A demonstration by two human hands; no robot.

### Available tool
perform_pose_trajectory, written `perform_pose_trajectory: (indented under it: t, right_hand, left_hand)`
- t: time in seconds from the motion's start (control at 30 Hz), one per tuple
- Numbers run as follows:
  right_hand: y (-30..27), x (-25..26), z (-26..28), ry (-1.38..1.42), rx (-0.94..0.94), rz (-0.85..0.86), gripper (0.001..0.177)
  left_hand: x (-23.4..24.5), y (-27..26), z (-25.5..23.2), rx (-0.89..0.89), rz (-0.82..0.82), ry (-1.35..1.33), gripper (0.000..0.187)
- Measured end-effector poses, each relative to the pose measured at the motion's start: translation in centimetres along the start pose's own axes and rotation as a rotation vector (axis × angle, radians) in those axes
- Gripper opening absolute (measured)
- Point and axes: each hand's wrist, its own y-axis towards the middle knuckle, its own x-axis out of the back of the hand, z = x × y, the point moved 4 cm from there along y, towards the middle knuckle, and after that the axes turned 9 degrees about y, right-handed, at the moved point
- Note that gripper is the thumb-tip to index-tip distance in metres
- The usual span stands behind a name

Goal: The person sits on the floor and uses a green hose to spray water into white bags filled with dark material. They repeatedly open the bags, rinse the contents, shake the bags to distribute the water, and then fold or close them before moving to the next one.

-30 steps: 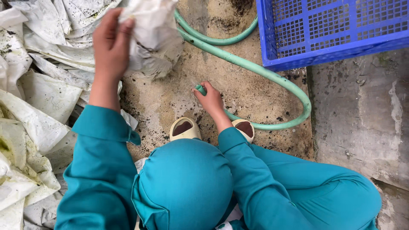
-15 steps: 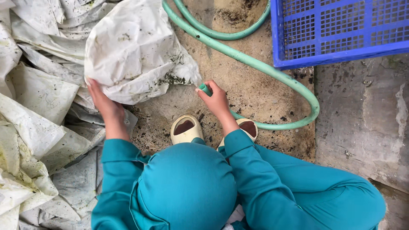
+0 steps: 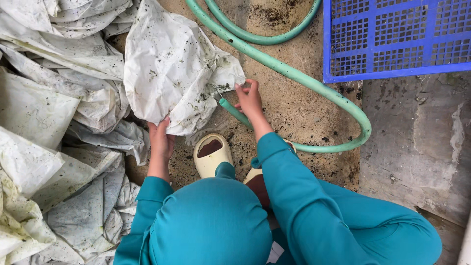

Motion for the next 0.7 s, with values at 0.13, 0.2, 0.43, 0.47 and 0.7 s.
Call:
perform_pose_trajectory:
  t: [0.13,0.2,0.43,0.47,0.7]
  right_hand:
    - [4.1,0.3,-1.6,-0.018,-0.035,-0.233,0.057]
    - [4.4,1.1,-1.7,-0.097,-0.032,-0.24,0.056]
    - [3.0,13.5,-3.1,0.61,0.078,-0.515,0.014]
    - [3.7,16.5,-5.1,0.929,0.091,-0.667,0.01]
    - [-2.8,8.2,1.3,-0.031,0.3,-0.145,0.016]
  left_hand:
    - [3.4,2.7,4.5,0.253,0.033,-0.103,0.053]
    - [6.0,4.5,7.4,0.298,0.023,-0.145,0.051]
    - [-2.2,3.4,-3.3,-0.075,-0.025,0.162,0.056]
    - [-2.8,3.8,-3.7,-0.195,-0.085,0.189,0.053]
    - [-2.1,1.5,-3.3,-0.446,-0.539,1.014,0.08]
